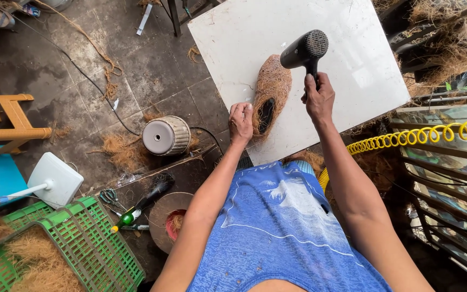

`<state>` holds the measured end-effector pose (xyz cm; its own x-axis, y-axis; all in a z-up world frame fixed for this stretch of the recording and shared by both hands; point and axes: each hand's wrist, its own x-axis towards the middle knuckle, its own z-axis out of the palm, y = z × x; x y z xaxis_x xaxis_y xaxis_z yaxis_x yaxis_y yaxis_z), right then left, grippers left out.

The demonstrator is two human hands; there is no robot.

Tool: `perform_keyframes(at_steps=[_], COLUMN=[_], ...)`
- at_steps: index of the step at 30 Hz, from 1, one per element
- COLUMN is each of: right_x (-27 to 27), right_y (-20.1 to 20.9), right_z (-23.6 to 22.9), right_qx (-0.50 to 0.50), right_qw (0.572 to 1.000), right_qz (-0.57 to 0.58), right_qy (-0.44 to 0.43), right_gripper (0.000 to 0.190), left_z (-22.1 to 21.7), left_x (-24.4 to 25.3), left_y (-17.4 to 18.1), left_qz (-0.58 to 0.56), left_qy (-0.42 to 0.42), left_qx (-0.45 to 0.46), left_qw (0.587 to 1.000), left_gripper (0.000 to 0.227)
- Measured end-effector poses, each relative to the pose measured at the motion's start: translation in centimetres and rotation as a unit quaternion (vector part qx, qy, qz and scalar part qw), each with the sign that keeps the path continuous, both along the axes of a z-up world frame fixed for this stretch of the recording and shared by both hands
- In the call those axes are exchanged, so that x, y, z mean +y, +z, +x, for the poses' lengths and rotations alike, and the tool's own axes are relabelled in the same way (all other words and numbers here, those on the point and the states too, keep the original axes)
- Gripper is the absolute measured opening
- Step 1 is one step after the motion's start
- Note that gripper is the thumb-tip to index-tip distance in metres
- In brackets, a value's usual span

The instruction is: The person holds a coconut fiber shoe upper and sprays it with a handheld spray gun, then uses a hair dryer to dry the surface. The person repeats the spray and dry cycle on the same item while rotating and pressing the fibers by hand.

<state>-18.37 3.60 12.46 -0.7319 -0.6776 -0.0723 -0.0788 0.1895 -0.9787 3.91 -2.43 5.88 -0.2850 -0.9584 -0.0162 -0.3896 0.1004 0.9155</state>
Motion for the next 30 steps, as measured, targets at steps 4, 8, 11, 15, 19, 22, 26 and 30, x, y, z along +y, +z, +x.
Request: perform_keyframes(at_steps=[4,8,11,15,19,22,26,30], right_x=[-0.5,-1.1,-1.6,-1.9,-1.8,-1.4,-0.1,1.8], right_y=[-0.7,-0.5,-0.4,-0.5,-0.8,-0.4,0.0,0.0], right_z=[-0.3,0.0,-0.1,0.1,0.7,1.1,1.3,1.1], right_qx=[-0.006,-0.006,-0.011,-0.018,-0.026,-0.042,-0.039,-0.037], right_qw=[1.0,1.0,0.999,0.999,0.998,0.996,0.994,0.995], right_qz=[0.003,0.015,0.028,0.034,0.038,0.041,0.042,0.047], right_qy=[0.001,0.008,0.013,0.019,0.035,0.069,0.096,0.079], right_gripper=[0.031,0.031,0.032,0.032,0.034,0.033,0.031,0.03], left_z=[0.3,0.7,0.8,0.8,1.1,0.9,0.5,0.5], left_x=[-0.1,-0.2,-0.4,-0.4,-0.6,-0.5,-0.6,-0.6], left_y=[0.0,-0.4,-0.3,0.0,-0.1,-0.1,0.0,-0.1], left_qz=[0.004,0.012,0.017,0.006,0.018,0.019,0.036,0.069], left_qy=[-0.001,0.003,0.007,0.006,0.005,0.006,0.007,-0.007], left_qx=[0.0,-0.004,-0.005,-0.003,0.001,0.003,0.013,0.015], left_qw=[1.0,1.0,1.0,1.0,1.0,1.0,0.999,0.997], left_gripper=[0.033,0.037,0.039,0.035,0.036,0.035,0.034,0.041])
